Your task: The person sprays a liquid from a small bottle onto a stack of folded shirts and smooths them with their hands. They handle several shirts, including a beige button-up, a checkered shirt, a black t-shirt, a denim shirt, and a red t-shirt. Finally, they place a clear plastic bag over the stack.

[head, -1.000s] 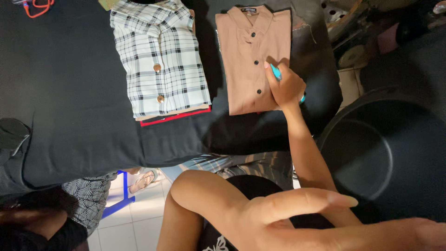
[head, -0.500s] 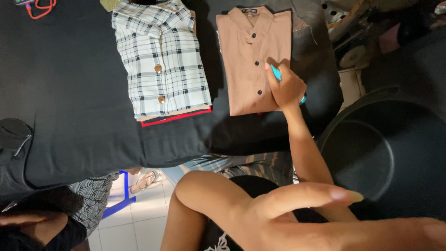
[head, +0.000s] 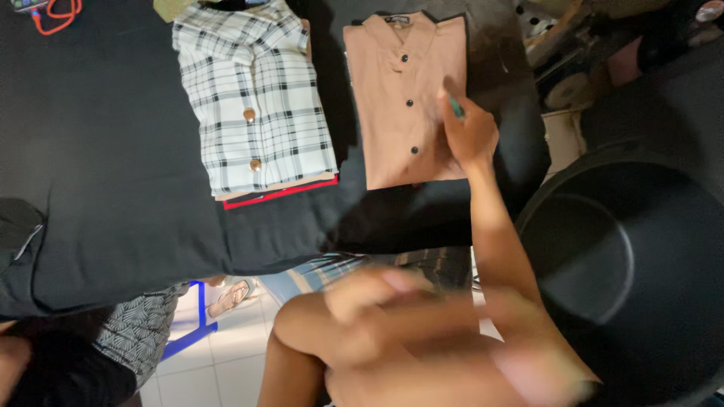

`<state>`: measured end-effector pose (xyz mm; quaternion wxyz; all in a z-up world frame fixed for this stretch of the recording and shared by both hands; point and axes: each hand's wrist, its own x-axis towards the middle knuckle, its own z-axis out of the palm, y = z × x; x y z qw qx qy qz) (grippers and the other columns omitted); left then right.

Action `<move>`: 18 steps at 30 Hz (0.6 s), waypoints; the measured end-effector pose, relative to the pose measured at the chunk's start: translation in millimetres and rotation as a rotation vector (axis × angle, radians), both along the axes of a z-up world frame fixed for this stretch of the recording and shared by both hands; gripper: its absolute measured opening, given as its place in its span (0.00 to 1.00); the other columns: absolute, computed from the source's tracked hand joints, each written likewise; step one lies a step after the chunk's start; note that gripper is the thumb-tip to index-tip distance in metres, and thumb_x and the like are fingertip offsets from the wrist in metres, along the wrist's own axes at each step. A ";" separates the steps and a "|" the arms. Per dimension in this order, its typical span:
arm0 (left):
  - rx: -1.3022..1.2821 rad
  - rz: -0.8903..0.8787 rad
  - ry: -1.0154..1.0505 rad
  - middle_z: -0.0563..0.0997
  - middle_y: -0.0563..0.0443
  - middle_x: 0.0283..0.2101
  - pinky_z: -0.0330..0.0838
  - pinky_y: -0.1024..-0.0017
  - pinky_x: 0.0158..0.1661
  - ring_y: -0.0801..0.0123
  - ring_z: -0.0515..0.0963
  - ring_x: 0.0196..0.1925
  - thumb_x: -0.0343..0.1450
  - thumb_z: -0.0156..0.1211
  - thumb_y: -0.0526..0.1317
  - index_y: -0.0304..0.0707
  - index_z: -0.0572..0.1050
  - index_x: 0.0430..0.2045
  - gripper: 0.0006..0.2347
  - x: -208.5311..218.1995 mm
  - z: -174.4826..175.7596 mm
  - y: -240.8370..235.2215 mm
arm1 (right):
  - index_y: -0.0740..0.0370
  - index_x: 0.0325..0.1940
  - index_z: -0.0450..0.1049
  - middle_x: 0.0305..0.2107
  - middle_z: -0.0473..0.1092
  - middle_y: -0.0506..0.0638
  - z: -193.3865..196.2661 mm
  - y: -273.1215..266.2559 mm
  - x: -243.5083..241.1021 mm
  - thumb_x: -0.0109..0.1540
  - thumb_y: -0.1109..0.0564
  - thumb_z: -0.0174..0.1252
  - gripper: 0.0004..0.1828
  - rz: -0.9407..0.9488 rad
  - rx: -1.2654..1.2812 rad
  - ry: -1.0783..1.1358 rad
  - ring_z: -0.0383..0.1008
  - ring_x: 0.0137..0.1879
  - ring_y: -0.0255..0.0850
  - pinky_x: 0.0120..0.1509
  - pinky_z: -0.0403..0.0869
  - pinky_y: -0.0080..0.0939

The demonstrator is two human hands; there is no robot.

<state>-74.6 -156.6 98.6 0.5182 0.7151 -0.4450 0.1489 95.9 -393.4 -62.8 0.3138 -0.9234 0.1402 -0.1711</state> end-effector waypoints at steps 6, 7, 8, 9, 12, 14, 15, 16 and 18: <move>0.016 0.550 0.194 0.82 0.48 0.54 0.64 0.64 0.63 0.61 0.81 0.56 0.82 0.48 0.35 0.35 0.75 0.50 0.08 49.4 18.1 26.4 | 0.59 0.30 0.77 0.22 0.74 0.55 28.8 -11.2 17.6 0.66 0.34 0.49 0.28 -0.031 0.191 0.104 0.78 0.35 0.56 0.45 0.71 0.52; 0.074 0.613 0.217 0.82 0.46 0.54 0.63 0.63 0.62 0.58 0.80 0.56 0.81 0.48 0.35 0.35 0.76 0.50 0.09 53.8 9.1 28.8 | 0.59 0.30 0.76 0.22 0.74 0.55 30.2 -9.1 17.9 0.66 0.35 0.49 0.27 -0.006 0.186 0.088 0.78 0.35 0.56 0.45 0.71 0.52; 0.133 0.676 0.241 0.82 0.45 0.54 0.63 0.62 0.61 0.55 0.79 0.57 0.80 0.49 0.35 0.34 0.77 0.50 0.10 58.1 -1.4 34.7 | 0.59 0.30 0.76 0.23 0.74 0.55 30.9 -6.8 18.0 0.66 0.37 0.49 0.26 0.018 0.181 0.072 0.78 0.35 0.56 0.45 0.71 0.52; 0.191 0.740 0.264 0.82 0.43 0.54 0.63 0.60 0.61 0.51 0.78 0.57 0.79 0.49 0.36 0.34 0.78 0.51 0.11 61.0 -12.7 41.8 | 0.60 0.30 0.76 0.23 0.74 0.57 30.6 -3.7 18.9 0.67 0.35 0.51 0.27 0.037 0.115 0.082 0.77 0.36 0.58 0.45 0.71 0.53; 0.204 0.807 0.355 0.81 0.41 0.54 0.63 0.58 0.61 0.50 0.78 0.58 0.80 0.50 0.38 0.35 0.77 0.52 0.11 58.9 -43.5 66.6 | 0.61 0.32 0.76 0.25 0.73 0.61 25.9 6.2 20.8 0.68 0.35 0.56 0.27 0.099 -0.064 0.092 0.75 0.36 0.62 0.42 0.70 0.57; 0.141 0.820 0.431 0.81 0.41 0.54 0.65 0.60 0.62 0.51 0.78 0.59 0.80 0.49 0.38 0.35 0.77 0.52 0.11 53.9 -57.5 83.1 | 0.60 0.34 0.77 0.27 0.74 0.62 20.2 10.8 19.8 0.68 0.38 0.56 0.23 0.143 -0.159 0.075 0.75 0.37 0.64 0.42 0.70 0.59; 0.107 0.827 0.466 0.81 0.42 0.55 0.66 0.60 0.62 0.52 0.78 0.59 0.80 0.49 0.39 0.35 0.77 0.51 0.11 52.6 -62.2 89.9 | 0.61 0.34 0.76 0.28 0.74 0.61 17.6 13.4 20.6 0.68 0.38 0.58 0.24 0.146 -0.193 0.019 0.75 0.37 0.63 0.41 0.69 0.58; 0.104 0.846 0.478 0.81 0.42 0.54 0.67 0.61 0.61 0.53 0.78 0.58 0.80 0.49 0.39 0.36 0.77 0.51 0.11 51.3 -65.4 95.9 | 0.62 0.33 0.75 0.30 0.75 0.60 14.9 16.0 19.6 0.69 0.39 0.59 0.24 0.150 -0.227 -0.036 0.75 0.37 0.62 0.41 0.69 0.58; 0.095 0.885 0.505 0.81 0.44 0.53 0.68 0.61 0.60 0.54 0.79 0.57 0.80 0.49 0.40 0.36 0.77 0.50 0.11 48.9 -69.4 104.0 | 0.62 0.34 0.74 0.31 0.74 0.57 9.3 21.9 20.4 0.68 0.39 0.63 0.23 0.194 -0.410 -0.141 0.75 0.37 0.58 0.41 0.69 0.56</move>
